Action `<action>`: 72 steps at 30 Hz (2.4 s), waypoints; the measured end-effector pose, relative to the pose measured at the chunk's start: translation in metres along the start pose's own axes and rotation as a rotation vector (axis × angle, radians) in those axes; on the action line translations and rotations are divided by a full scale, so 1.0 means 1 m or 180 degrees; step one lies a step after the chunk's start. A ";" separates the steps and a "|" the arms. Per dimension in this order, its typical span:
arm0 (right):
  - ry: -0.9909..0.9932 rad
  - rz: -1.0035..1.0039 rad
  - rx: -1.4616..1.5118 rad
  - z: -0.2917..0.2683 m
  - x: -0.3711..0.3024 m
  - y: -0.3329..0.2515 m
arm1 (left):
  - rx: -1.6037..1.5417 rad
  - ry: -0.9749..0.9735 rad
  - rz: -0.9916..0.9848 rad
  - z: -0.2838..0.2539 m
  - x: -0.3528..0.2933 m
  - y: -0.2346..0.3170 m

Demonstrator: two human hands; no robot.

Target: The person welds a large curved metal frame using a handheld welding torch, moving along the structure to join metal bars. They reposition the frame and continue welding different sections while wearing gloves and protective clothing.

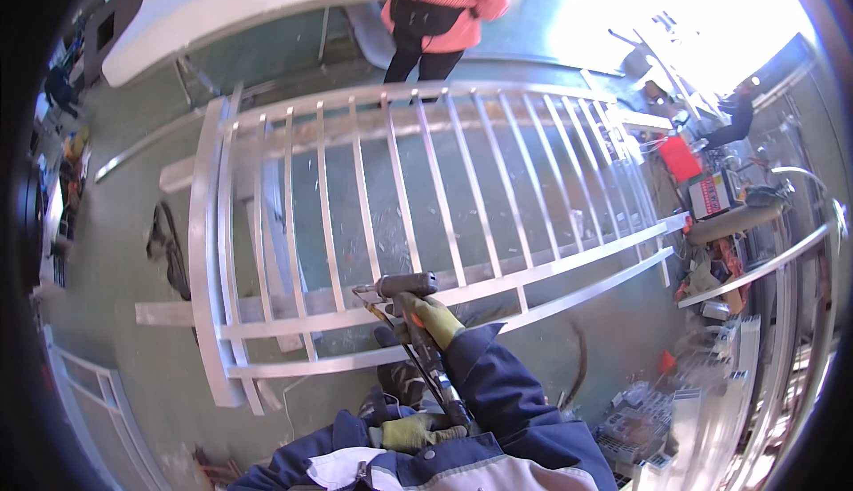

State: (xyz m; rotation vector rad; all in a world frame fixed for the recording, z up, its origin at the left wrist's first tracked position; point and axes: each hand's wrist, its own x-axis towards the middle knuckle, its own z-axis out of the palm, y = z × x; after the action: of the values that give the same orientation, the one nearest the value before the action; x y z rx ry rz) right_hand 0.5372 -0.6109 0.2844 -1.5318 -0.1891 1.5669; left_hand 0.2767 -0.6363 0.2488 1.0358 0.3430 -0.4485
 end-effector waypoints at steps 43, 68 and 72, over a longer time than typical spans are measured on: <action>0.0724 -0.1163 -0.0064 -0.333 -0.174 -0.073 | -0.0367 -0.0628 0.4391 0.236 0.113 0.339; 0.0037 -0.0539 -0.1920 -0.369 -0.111 -0.090 | -0.3305 0.3359 -0.0674 0.095 0.386 -0.089; -0.0184 -0.0178 -0.1675 -0.417 -0.064 -0.090 | -0.3589 0.3468 -0.0729 0.091 0.429 -0.117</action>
State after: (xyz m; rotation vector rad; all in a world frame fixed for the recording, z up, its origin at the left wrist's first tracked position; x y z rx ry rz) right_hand 0.9265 -0.7965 0.2989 -1.8564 -0.7170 1.5931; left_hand 0.5905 -0.8500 0.0006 0.0195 1.4925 0.1915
